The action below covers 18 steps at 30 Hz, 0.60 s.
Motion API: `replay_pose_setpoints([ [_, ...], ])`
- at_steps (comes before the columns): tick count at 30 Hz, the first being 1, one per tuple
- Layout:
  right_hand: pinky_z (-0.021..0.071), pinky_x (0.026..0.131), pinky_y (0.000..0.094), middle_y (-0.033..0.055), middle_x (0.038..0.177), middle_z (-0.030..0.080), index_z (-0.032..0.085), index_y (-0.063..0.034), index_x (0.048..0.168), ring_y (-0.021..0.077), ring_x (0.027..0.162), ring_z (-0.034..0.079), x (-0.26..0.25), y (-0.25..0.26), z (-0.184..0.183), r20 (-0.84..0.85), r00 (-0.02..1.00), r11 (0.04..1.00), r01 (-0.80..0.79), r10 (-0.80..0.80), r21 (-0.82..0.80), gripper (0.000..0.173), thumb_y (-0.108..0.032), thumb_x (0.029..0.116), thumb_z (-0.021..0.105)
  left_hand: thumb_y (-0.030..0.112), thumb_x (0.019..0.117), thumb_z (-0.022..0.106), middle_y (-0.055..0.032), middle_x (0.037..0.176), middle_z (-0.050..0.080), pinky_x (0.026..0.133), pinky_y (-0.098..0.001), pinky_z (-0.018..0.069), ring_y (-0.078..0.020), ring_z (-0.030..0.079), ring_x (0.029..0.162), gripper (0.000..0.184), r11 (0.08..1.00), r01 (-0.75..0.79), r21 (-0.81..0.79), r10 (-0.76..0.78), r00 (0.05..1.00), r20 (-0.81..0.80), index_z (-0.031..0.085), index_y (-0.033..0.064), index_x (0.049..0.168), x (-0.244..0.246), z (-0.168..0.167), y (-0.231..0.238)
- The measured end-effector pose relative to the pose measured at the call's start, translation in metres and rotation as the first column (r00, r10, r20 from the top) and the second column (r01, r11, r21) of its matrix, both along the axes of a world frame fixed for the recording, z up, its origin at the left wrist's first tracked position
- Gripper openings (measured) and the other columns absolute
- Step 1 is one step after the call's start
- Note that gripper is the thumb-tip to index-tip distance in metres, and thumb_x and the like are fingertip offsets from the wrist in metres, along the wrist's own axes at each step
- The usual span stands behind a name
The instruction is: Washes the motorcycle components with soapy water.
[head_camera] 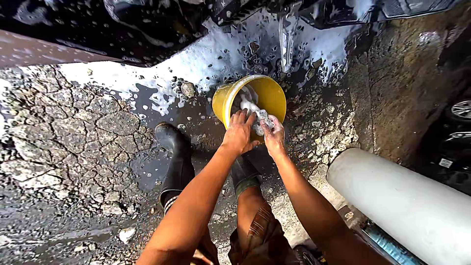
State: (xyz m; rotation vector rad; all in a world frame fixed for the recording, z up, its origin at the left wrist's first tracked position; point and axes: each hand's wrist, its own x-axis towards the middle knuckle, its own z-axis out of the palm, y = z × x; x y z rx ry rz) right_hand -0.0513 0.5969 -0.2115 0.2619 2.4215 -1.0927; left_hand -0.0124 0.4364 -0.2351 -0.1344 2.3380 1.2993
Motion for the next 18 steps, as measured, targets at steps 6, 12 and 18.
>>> replay_pose_setpoints([
  [6,0.0584,0.09,0.0421,0.0118,0.116,0.068,0.06,-0.006,0.133,0.0198,0.104,0.067,-0.003,0.014,0.044,-0.05,0.966,0.958,0.243,-0.253,-0.151,0.038,-0.03,0.1031,0.058,0.009,0.0937,0.062,-0.0191,0.118,0.069,0.096,-0.056,0.0549,-0.0351,0.068,0.111,0.033,0.931,-0.244,0.273,0.249,0.968,0.016,0.066,0.0032,0.126,-0.004,0.015,0.016],
  [12,0.0579,0.094,0.0478,0.0105,0.124,0.063,0.048,-0.0113,0.138,0.0243,0.111,0.065,-0.033,0.021,0.061,0.203,0.752,0.645,0.647,-0.627,-0.406,0.032,-0.021,0.1073,0.052,0.005,0.0915,0.059,-0.015,0.129,0.063,0.102,-0.0465,0.0529,-0.0306,0.061,0.121,0.034,0.97,-0.172,0.174,0.21,0.95,-0.232,0.069,0.0064,0.124,0.012,0.04,0.016],
  [18,0.0518,0.102,0.0443,0.0066,0.14,0.059,0.051,-0.0183,0.147,0.0191,0.125,0.059,-0.032,0.008,0.081,0.095,0.959,0.933,0.282,-0.267,-0.223,0.043,-0.026,0.1051,0.054,0.021,0.0849,0.069,-0.0142,0.145,0.056,0.111,-0.0504,0.0449,-0.0298,0.052,0.135,0.042,0.934,-0.11,0.34,0.042,0.979,0.201,0.07,0.0129,0.126,0.037,0.034,0.018],
])
